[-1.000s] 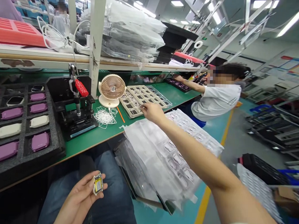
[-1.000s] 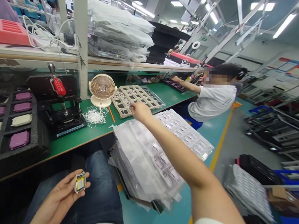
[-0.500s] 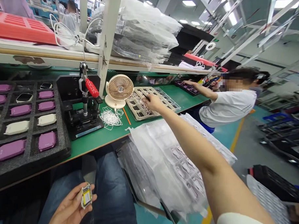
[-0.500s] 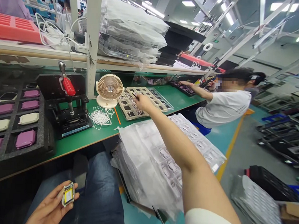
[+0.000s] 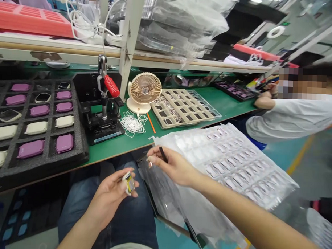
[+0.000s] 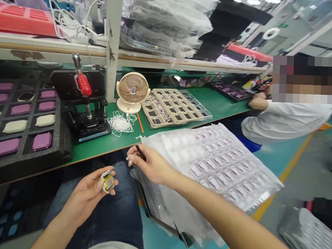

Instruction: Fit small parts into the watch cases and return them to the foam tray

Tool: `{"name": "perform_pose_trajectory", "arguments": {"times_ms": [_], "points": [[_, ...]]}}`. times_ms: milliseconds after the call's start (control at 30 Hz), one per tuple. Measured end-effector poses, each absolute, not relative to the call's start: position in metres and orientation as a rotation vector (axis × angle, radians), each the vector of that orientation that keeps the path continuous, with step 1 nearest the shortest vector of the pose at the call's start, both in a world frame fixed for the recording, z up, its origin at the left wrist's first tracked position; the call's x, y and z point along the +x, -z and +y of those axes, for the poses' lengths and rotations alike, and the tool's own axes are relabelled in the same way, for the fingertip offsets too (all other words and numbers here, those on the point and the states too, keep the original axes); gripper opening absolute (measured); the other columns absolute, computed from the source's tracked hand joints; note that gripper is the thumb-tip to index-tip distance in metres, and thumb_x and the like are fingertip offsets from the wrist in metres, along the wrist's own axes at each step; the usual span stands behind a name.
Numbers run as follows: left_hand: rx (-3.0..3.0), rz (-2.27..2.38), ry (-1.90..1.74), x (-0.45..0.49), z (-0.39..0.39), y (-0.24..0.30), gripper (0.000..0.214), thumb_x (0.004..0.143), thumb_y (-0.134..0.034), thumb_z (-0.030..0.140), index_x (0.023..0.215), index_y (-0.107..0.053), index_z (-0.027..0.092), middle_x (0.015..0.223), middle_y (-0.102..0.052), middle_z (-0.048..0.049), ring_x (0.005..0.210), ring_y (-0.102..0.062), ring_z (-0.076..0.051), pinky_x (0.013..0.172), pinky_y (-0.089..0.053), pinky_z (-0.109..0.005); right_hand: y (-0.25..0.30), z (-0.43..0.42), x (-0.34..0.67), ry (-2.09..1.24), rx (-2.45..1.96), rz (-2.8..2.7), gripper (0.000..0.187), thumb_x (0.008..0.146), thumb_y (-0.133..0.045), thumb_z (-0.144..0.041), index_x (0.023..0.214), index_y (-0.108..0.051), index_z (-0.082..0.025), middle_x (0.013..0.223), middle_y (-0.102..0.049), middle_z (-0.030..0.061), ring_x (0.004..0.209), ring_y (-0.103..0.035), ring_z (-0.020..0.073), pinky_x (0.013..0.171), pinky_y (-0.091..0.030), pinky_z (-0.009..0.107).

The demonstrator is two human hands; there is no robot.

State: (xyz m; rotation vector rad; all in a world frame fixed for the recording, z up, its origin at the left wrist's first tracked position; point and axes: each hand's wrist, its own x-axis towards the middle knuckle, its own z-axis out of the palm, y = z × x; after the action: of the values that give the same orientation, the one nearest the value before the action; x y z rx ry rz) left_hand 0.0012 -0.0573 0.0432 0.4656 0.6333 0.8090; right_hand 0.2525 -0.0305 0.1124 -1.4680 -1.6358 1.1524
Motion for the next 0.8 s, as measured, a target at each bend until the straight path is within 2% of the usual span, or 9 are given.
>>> {"name": "perform_pose_trajectory", "arguments": {"times_ms": [133, 233, 333, 500, 633, 800], "points": [[0.585, 0.573, -0.788, 0.005, -0.054, -0.055, 0.041, 0.083, -0.088, 0.036, 0.119, -0.082, 0.019, 0.139, -0.068, -0.0184, 0.103, -0.073, -0.032, 0.084, -0.059, -0.042, -0.105, -0.045, 0.234, -0.979, -1.434, -1.999, 0.020, 0.105, -0.058, -0.034, 0.100, -0.073, -0.022, 0.093, -0.079, 0.0040, 0.083, -0.072, 0.0178, 0.075, -0.054, 0.028], [0.650, 0.584, -0.756, 0.003, -0.058, -0.056, 0.037, 0.084, -0.087, 0.037, 0.117, -0.083, 0.019, 0.131, -0.069, -0.0171, 0.103, -0.071, -0.032, 0.084, -0.060, -0.042, -0.099, -0.047, 0.230, -0.902, -1.391, -2.091, 0.017, 0.103, -0.058, -0.027, 0.102, -0.074, -0.022, 0.097, -0.079, 0.0050, 0.086, -0.073, 0.0184, 0.075, -0.054, 0.028], [0.681, 0.595, -0.769, 0.002, -0.062, -0.053, 0.033, 0.086, -0.085, 0.035, 0.116, -0.083, 0.021, 0.133, -0.063, -0.0155, 0.103, -0.070, -0.031, 0.082, -0.061, -0.042, -0.096, -0.045, 0.229, -0.972, -1.407, -2.009, 0.015, 0.103, -0.060, -0.030, 0.100, -0.073, -0.022, 0.093, -0.079, 0.0030, 0.082, -0.072, 0.0172, 0.073, -0.053, 0.026], [0.654, 0.605, -0.795, 0.004, -0.066, -0.050, 0.033, 0.088, -0.083, 0.034, 0.119, -0.083, 0.022, 0.146, -0.058, -0.0169, 0.105, -0.070, -0.032, 0.080, -0.061, -0.041, -0.096, -0.045, 0.228, -1.065, -1.401, -1.942, 0.022, 0.105, -0.060, -0.037, 0.095, -0.073, -0.022, 0.084, -0.076, 0.0004, 0.075, -0.069, 0.0158, 0.070, -0.052, 0.025], [0.608, 0.620, -0.823, 0.002, -0.068, -0.052, 0.033, 0.083, -0.087, 0.035, 0.113, -0.084, 0.021, 0.145, -0.061, -0.0184, 0.102, -0.071, -0.033, 0.076, -0.061, -0.041, -0.095, -0.048, 0.230, -0.960, -1.338, -1.990, 0.021, 0.106, -0.059, -0.034, 0.099, -0.074, -0.022, 0.091, -0.077, 0.0029, 0.083, -0.072, 0.0169, 0.077, -0.054, 0.027], [0.610, 0.604, -0.761, 0.000, -0.067, -0.051, 0.033, 0.085, -0.085, 0.035, 0.115, -0.084, 0.020, 0.139, -0.063, -0.0182, 0.101, -0.070, -0.033, 0.073, -0.060, -0.040, -0.091, -0.049, 0.232, -0.906, -1.246, -2.102, 0.020, 0.107, -0.057, -0.029, 0.105, -0.075, -0.023, 0.098, -0.079, 0.0053, 0.089, -0.074, 0.0180, 0.082, -0.057, 0.029]]}}
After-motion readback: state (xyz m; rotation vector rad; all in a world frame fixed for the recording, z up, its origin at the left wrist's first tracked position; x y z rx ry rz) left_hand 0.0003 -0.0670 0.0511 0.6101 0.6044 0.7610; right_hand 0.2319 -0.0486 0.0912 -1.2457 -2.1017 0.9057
